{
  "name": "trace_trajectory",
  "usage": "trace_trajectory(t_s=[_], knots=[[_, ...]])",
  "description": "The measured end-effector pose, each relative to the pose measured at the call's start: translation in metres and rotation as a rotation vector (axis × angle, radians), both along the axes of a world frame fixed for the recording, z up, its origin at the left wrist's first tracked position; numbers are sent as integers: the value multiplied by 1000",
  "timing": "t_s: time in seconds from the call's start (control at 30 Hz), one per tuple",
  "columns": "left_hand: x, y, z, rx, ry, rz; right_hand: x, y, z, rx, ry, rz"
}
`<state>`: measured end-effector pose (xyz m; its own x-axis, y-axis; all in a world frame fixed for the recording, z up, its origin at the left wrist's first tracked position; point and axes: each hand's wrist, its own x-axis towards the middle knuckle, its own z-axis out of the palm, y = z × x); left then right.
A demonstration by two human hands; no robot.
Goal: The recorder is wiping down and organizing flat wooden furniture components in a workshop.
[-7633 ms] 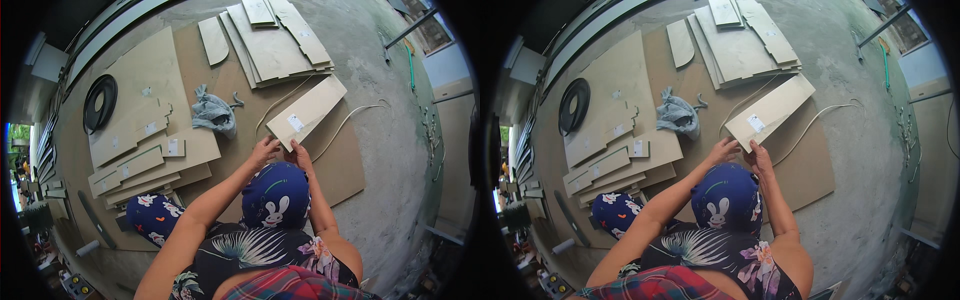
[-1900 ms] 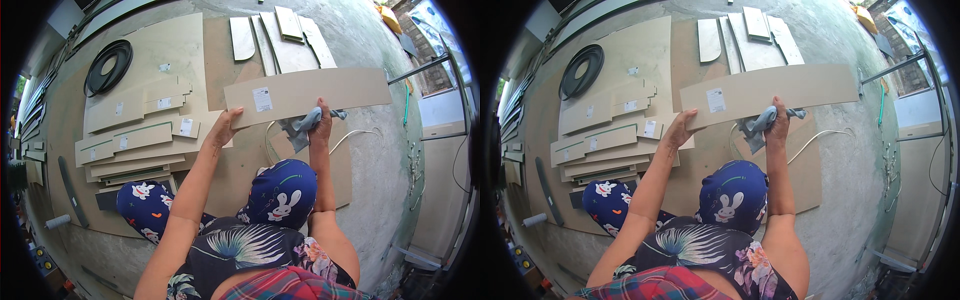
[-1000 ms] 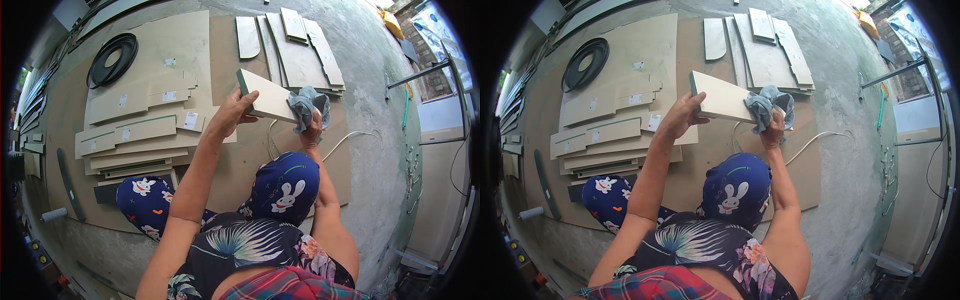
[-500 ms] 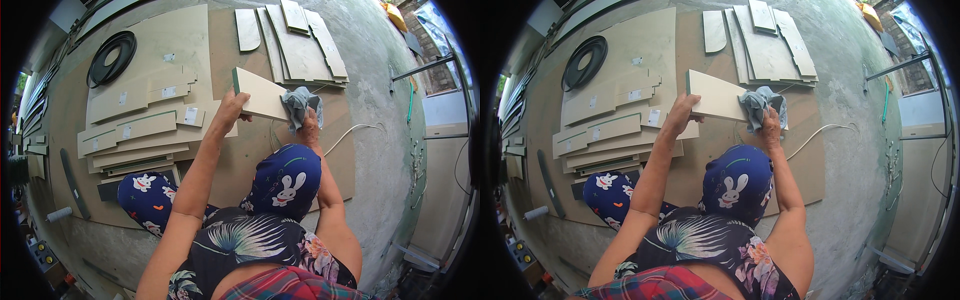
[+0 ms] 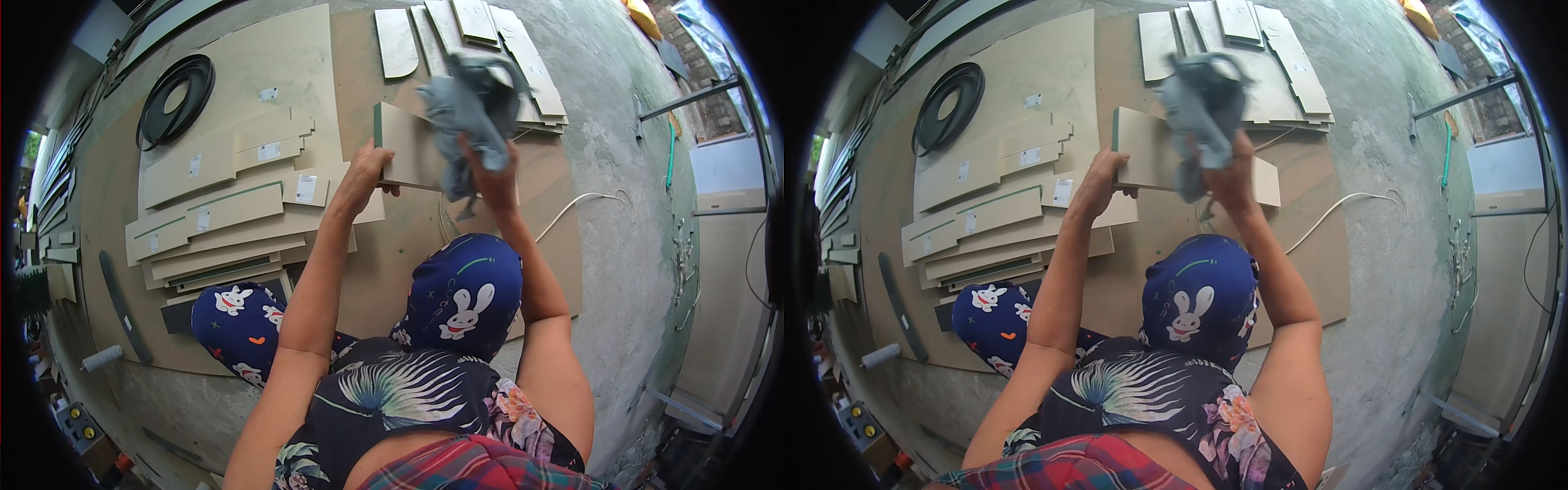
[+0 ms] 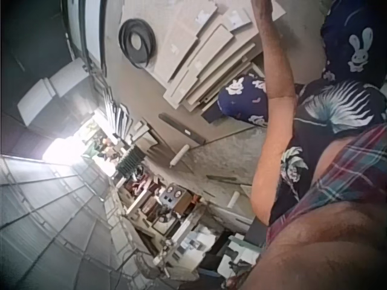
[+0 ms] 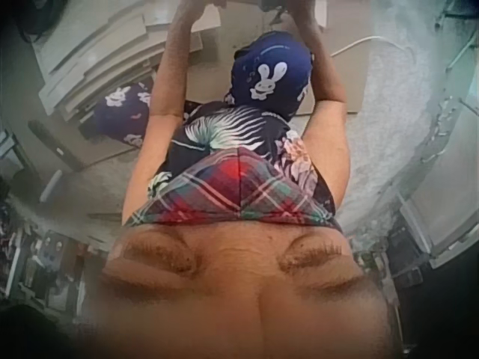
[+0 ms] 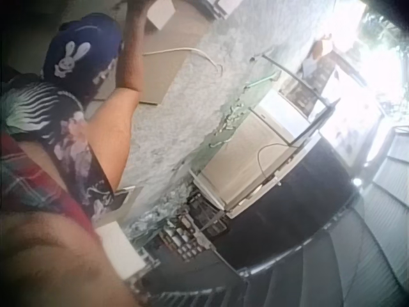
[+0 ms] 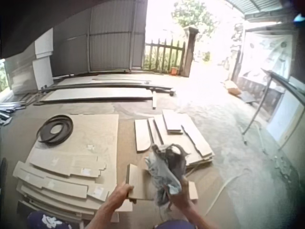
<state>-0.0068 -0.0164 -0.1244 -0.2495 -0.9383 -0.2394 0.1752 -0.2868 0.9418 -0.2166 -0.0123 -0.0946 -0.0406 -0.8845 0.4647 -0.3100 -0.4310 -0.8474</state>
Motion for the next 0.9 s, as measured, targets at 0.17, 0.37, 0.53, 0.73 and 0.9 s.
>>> trace_trajectory(t_s=[0.17, 0.37, 0.53, 0.73, 0.9], knots=[[2, 5, -45, -217, -61, 191, 46, -9, -19, -228, 395, 209], [8, 0, -15, 17, 68, -26, -28, -19, -118, -93, 478, -135], [0, 1, -5, 31, 25, 29, -156, -18, -224, 179, 624, -481], [-10, 0, 16, 109, -55, 14, -222, -7, -260, 537, 702, -677], [1, -6, 1, 171, -194, -28, -130, -13, -157, 370, 271, -497]])
